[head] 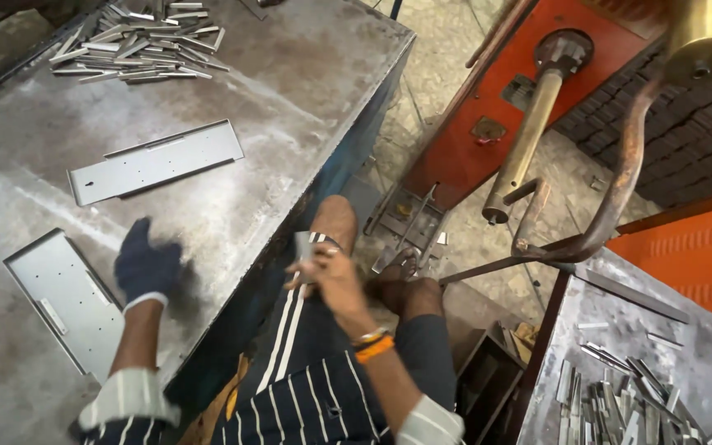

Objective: Spot welding small metal brackets onto a metal panel using a spot welding machine.

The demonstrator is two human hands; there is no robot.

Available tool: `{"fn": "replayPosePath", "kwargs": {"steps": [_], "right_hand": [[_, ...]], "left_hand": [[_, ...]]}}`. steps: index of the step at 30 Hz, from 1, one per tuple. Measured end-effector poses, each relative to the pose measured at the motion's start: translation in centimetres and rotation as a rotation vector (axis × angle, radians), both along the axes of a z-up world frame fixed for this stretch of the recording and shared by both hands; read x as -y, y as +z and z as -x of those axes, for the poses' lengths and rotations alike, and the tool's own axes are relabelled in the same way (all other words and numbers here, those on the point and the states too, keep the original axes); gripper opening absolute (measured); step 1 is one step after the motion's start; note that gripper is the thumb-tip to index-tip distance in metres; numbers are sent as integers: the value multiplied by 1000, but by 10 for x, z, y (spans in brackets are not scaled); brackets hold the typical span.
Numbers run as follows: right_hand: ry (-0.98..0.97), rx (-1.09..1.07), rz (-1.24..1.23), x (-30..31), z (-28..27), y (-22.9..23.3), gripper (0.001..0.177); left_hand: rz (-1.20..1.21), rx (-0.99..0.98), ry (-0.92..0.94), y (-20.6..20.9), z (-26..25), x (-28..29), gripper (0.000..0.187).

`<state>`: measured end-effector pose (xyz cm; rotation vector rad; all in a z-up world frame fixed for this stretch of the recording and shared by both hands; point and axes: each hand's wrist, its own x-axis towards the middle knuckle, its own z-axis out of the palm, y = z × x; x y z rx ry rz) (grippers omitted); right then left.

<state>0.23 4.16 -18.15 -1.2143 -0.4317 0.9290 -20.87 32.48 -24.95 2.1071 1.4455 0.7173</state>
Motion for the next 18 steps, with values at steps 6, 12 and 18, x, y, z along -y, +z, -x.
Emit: {"fn": "replayPosePath", "kwargs": {"steps": [6, 12, 18], "right_hand": [[264, 83, -10, -45, 47, -15, 24], [275, 311, 35, -40, 45, 2, 19], [282, 224, 17, -43, 43, -2, 22]], "left_hand": [[-210, -341, -249, -9, -79, -62, 104], [-129, -668, -322, -3, -100, -63, 105], [-254, -681, -433, 34, -105, 3, 81]]}}
